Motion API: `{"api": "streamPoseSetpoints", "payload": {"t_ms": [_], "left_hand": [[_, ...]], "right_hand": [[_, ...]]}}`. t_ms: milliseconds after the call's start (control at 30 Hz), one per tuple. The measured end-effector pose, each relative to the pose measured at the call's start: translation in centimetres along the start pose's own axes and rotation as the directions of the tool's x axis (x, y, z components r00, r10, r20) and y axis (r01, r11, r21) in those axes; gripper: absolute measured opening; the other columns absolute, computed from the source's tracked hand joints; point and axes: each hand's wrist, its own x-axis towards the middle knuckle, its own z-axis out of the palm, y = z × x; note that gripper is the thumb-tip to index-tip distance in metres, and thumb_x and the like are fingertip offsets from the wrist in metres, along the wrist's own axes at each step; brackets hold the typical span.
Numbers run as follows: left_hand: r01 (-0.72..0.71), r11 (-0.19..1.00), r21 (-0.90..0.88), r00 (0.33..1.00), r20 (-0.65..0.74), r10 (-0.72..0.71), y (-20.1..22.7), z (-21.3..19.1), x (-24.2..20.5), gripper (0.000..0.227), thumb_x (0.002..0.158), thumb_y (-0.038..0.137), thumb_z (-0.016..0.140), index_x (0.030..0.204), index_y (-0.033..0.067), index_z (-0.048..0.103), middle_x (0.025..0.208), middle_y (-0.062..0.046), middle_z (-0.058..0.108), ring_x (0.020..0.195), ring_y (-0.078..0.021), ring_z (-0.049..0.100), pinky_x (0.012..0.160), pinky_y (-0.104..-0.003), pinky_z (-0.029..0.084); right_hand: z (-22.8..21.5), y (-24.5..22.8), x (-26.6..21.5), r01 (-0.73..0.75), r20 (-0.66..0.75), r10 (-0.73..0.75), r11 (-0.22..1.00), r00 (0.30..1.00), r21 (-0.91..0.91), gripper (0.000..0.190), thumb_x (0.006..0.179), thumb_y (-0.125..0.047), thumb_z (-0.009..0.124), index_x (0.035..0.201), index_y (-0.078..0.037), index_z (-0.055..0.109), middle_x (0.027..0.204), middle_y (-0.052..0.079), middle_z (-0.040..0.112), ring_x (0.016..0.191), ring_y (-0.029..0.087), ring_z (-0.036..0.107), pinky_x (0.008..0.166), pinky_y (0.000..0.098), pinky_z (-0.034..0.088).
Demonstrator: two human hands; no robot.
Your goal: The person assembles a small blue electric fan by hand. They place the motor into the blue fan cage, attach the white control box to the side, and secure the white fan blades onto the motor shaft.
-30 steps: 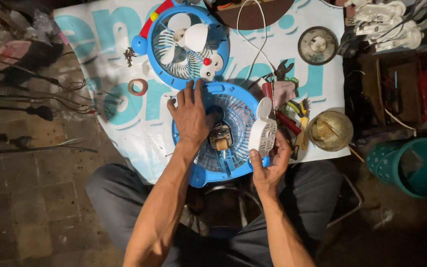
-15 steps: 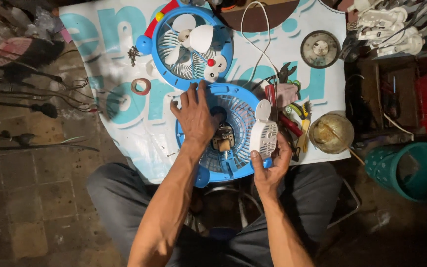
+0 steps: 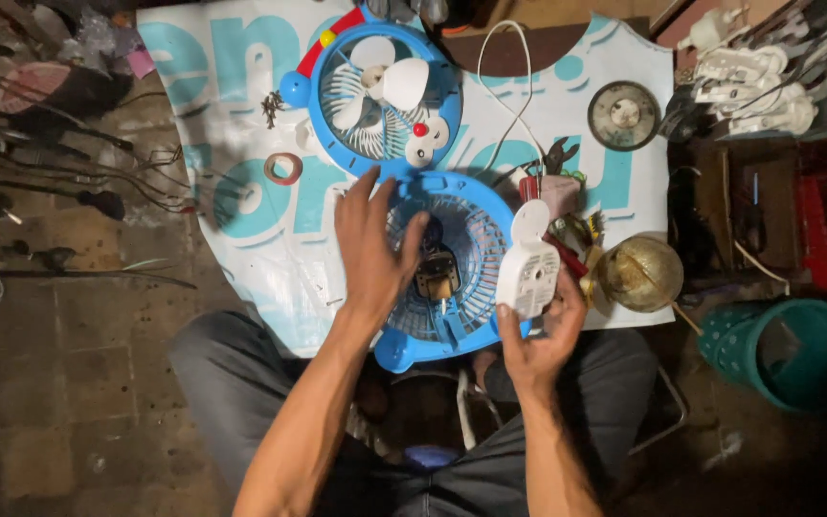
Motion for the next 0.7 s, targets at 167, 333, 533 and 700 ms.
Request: {"api": "streamPoseSetpoints", "payload": {"t_ms": [167,333,533,700], "left_hand": [[0.405,0.632,-0.660,0.914,0.291,-0.282,2.4,-3.9,-5.8,0.061,0.091,0.038,0.067,0.138,0.0003,0.053,0.133,-0.026,0.058,0.115,-0.0447,0.065,0.099,-0.059,0.050],[0.549,0.091,-0.831,0.594,0.311,-0.742,-2.2,-3.8,-9.3,0.023,0.085,0.007,0.074,0.104,-0.0006,0.063,0.082,-0.016,0.074,0.067,-0.0198,0.072,0.060,-0.032,0.059],[0.570,0.038,-0.821,0.685,0.449,-0.574,-8.1,-2.2,-14.5,0.031,0.074,0.002,0.080,0.100,0.0002,0.064,0.078,-0.015,0.075,0.067,-0.0184,0.073,0.059,-0.032,0.060],[0.607,0.126,-0.785,0.761,0.528,-0.376,-4.5,-5.0,-10.9,0.030,0.071,0.001,0.083,0.098,-0.0014,0.070,0.079,-0.015,0.076,0.069,-0.0162,0.069,0.064,-0.032,0.059]], "right_hand": [[3.5,-7.5,1.2,0.168,0.175,-0.151,0.982,0.973,-0.087,0.088,0.057,-0.020,0.093,0.129,0.010,0.053,0.126,0.026,0.055,0.120,0.037,0.056,0.111,0.0447,0.037],[6.2,-8.3,1.9,0.032,0.551,-0.058,0.998,0.832,0.057,0.049,0.073,-0.005,0.082,0.120,0.001,0.067,0.113,0.019,0.071,0.106,0.039,0.069,0.092,0.0464,0.054],[6.2,2.3,6.5,-0.196,0.310,0.366,0.864,0.877,-0.464,0.019,0.076,-0.014,0.078,0.094,-0.013,0.074,0.084,0.010,0.074,0.082,0.030,0.072,0.074,0.0396,0.056],[9.3,4.1,10.1,-0.008,0.546,0.514,0.733,0.662,-0.680,0.015,0.081,-0.028,0.073,0.092,-0.019,0.080,0.081,0.007,0.076,0.088,0.032,0.072,0.079,0.0434,0.056]]}}
